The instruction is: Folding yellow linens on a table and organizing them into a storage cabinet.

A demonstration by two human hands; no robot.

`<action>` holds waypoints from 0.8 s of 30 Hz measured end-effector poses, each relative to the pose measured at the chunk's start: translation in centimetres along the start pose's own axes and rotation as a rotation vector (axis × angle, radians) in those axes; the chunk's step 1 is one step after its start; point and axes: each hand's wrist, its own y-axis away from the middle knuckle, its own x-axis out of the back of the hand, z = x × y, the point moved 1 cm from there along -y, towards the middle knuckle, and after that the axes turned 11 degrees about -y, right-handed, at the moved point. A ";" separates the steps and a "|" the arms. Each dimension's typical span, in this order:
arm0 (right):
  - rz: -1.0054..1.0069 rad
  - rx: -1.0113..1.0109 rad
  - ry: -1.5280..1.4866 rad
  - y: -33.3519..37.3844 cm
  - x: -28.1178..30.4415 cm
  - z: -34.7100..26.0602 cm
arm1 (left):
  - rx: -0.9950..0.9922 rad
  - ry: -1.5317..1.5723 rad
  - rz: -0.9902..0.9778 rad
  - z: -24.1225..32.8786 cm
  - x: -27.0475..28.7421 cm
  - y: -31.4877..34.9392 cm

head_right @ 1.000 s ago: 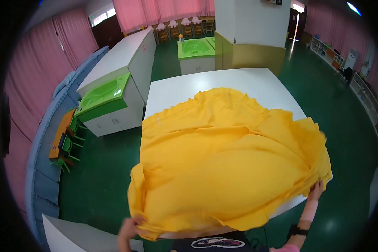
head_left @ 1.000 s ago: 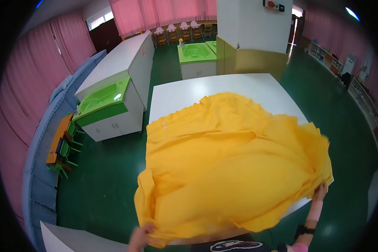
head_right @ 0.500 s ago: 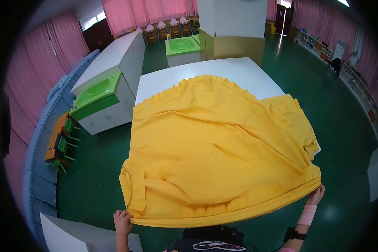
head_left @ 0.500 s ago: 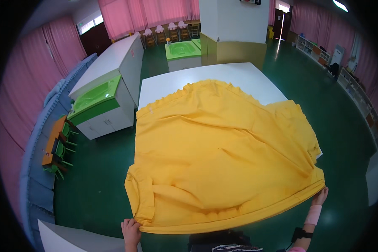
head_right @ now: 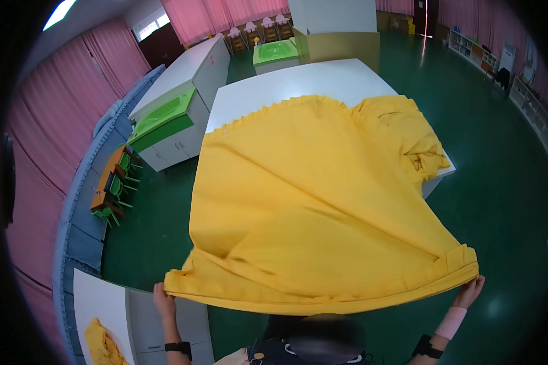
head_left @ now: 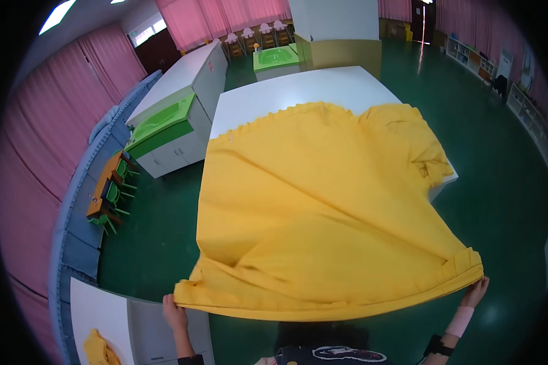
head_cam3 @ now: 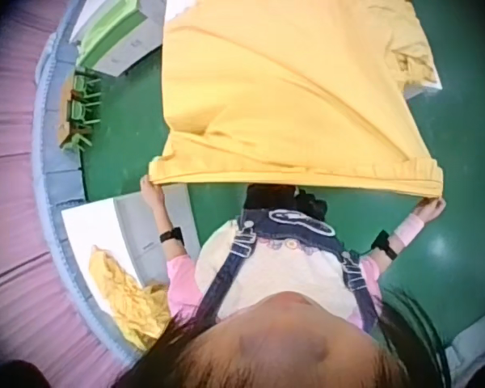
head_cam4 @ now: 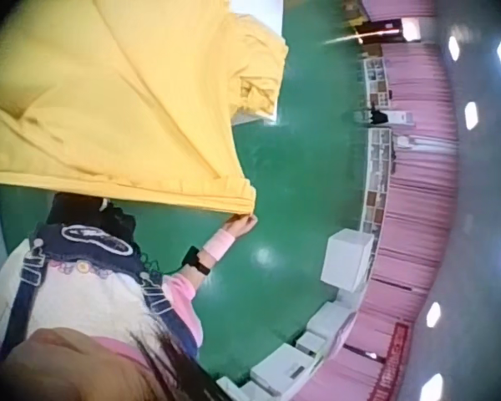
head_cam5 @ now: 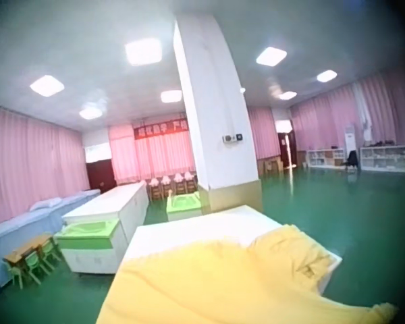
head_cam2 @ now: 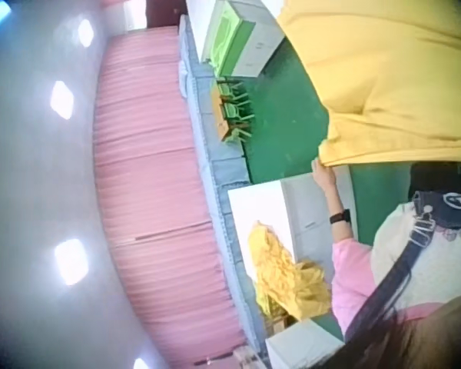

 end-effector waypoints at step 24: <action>-0.771 0.558 0.089 -6.2 -53.8 5.4 | 0.706 1.477 0.308 -15.7 -1.5 -25.9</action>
